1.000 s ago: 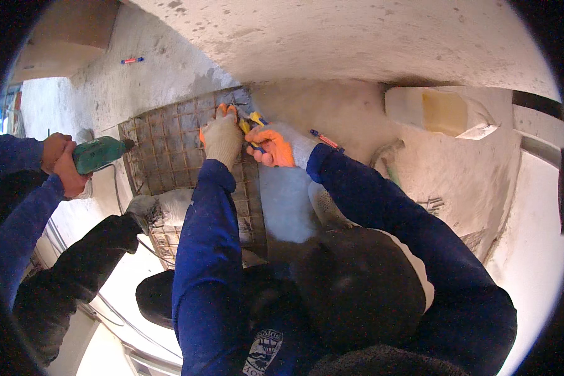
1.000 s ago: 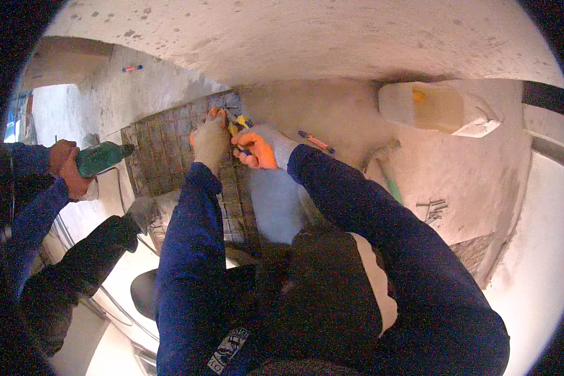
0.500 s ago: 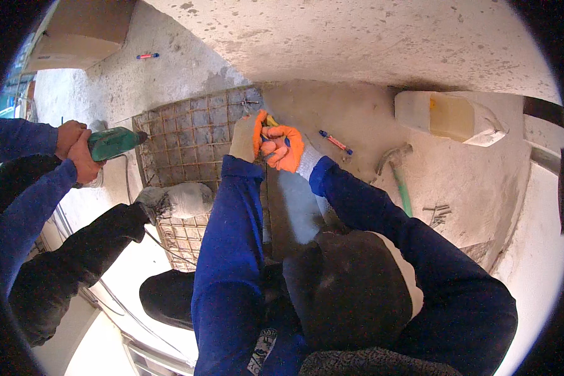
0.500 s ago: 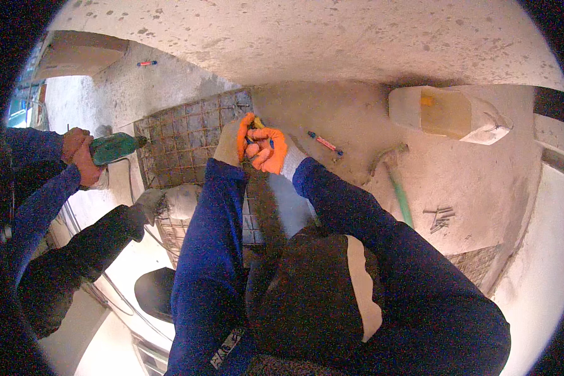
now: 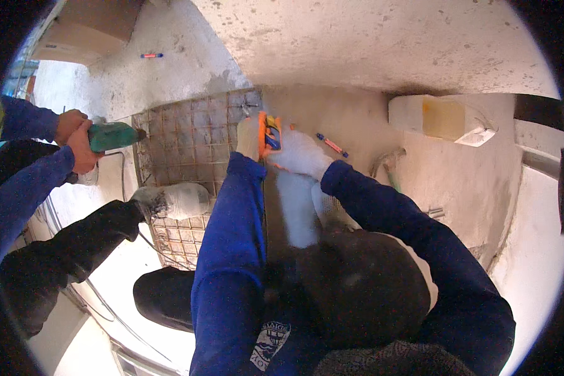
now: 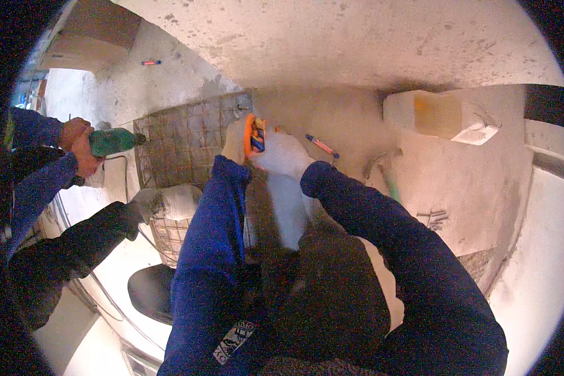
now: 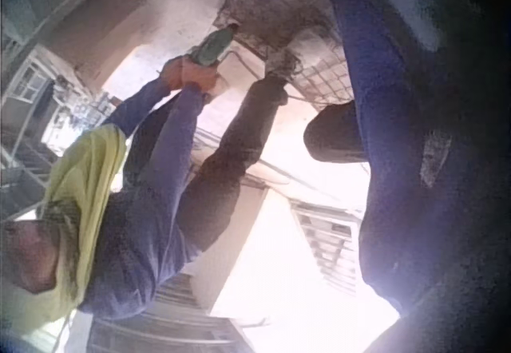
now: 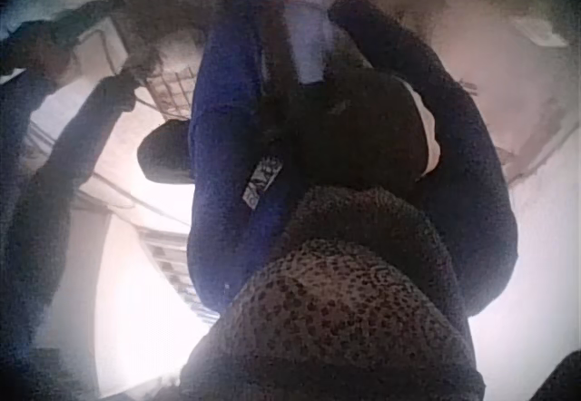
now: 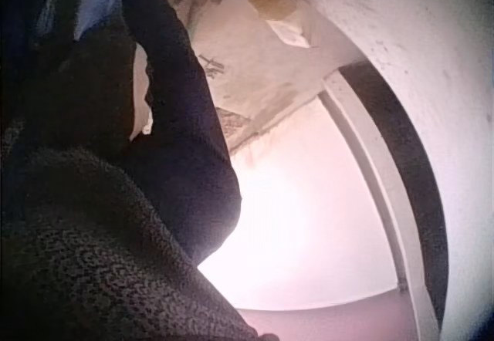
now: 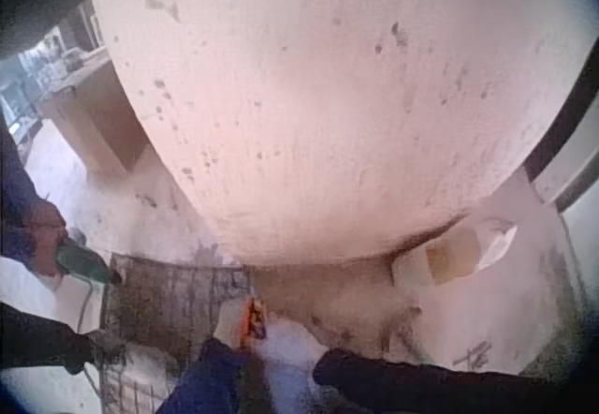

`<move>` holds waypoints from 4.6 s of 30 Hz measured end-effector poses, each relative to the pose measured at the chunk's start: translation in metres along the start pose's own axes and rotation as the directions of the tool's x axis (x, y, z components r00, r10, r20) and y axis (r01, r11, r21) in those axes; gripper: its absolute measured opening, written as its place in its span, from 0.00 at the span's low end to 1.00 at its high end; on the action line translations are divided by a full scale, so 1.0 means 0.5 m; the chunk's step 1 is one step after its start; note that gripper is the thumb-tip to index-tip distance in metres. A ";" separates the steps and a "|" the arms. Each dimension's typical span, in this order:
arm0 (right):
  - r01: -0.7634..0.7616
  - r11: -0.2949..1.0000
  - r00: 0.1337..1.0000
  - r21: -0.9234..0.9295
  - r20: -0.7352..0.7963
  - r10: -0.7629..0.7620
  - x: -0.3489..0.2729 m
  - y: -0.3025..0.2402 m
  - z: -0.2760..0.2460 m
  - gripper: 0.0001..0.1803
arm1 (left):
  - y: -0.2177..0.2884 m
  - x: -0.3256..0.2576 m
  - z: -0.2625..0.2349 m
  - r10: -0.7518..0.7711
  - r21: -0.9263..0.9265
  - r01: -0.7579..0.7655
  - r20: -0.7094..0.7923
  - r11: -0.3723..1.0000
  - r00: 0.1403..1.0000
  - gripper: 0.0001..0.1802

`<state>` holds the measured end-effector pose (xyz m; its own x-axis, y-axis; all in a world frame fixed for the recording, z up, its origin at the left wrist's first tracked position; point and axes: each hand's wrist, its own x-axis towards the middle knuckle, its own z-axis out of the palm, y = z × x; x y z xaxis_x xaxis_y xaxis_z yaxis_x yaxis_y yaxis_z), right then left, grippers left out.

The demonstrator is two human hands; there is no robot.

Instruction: The person uses wire cutters to cut a metal wire mesh laid on the floor. Another person uses a power drill nearby. The person cuts multiple sections of the mesh and removes the cut pieces.

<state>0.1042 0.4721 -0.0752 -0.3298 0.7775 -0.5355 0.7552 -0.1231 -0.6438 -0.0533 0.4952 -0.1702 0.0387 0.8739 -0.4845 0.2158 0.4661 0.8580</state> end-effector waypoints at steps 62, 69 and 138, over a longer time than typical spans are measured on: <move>0.514 0.579 0.848 0.633 -0.270 -0.457 0.083 0.082 0.229 0.34 | 0.126 0.039 -0.112 0.099 0.680 0.014 -0.128 0.733 0.987 0.14; 0.345 0.312 0.913 0.885 -0.239 -0.330 0.094 0.052 0.243 0.14 | 0.146 0.042 -0.123 0.124 0.826 0.006 -0.091 0.563 0.988 0.17; -0.462 -0.097 0.883 0.882 0.446 -0.144 0.084 0.064 0.073 0.27 | 0.031 0.036 -0.148 0.091 0.913 -0.133 0.106 0.385 0.990 0.32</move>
<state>0.0939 0.4780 -0.1383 -0.6531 0.4290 -0.6240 -0.4205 -0.8908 -0.1724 -0.1215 0.5285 -0.1532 0.1610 0.8932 -0.4199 0.9691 -0.0625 0.2386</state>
